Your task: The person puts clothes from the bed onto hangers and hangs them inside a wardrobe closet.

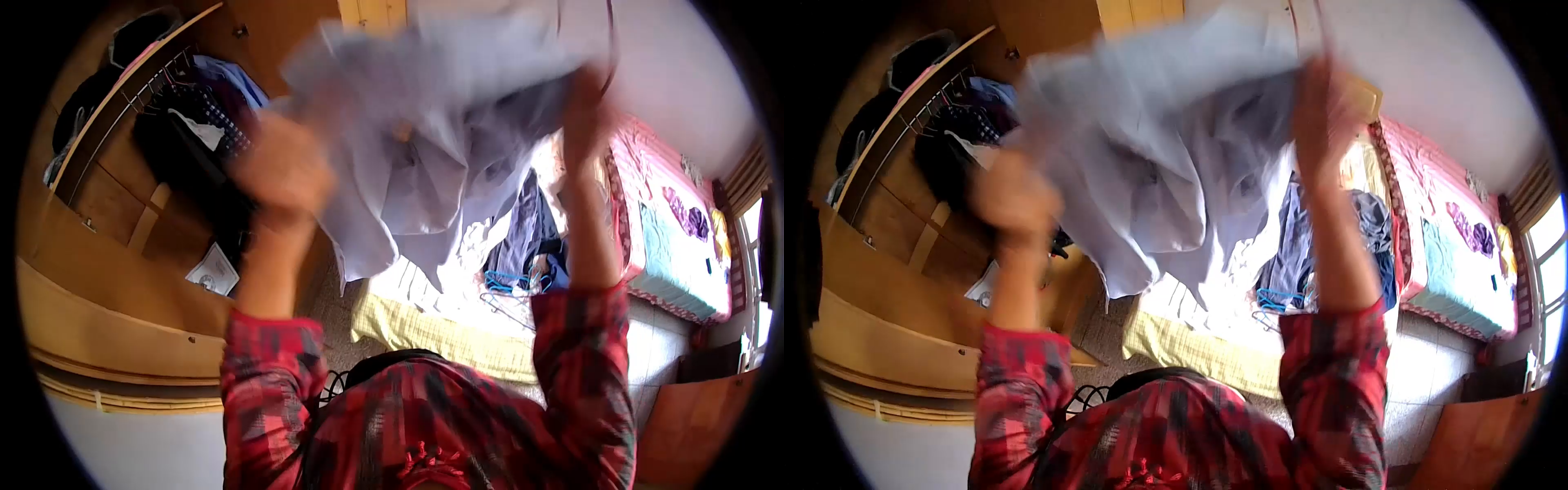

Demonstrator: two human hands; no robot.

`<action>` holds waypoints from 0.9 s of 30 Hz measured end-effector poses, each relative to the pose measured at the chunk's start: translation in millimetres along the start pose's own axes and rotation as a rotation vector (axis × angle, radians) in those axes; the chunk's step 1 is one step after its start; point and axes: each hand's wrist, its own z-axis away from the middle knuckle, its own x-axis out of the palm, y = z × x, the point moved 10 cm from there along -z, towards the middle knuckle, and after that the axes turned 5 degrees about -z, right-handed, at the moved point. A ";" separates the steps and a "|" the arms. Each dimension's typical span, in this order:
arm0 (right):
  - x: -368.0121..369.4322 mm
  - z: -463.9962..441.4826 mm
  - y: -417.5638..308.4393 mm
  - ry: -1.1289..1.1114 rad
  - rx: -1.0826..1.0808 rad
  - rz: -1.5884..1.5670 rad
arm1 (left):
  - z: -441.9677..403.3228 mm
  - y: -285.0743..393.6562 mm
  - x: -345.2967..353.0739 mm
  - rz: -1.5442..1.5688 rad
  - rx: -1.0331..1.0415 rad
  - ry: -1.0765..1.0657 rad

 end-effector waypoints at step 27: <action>37.2 85.1 40.1 -0.540 0.824 -0.088 | 116.2 127.5 49.8 1.527 0.204 -1.258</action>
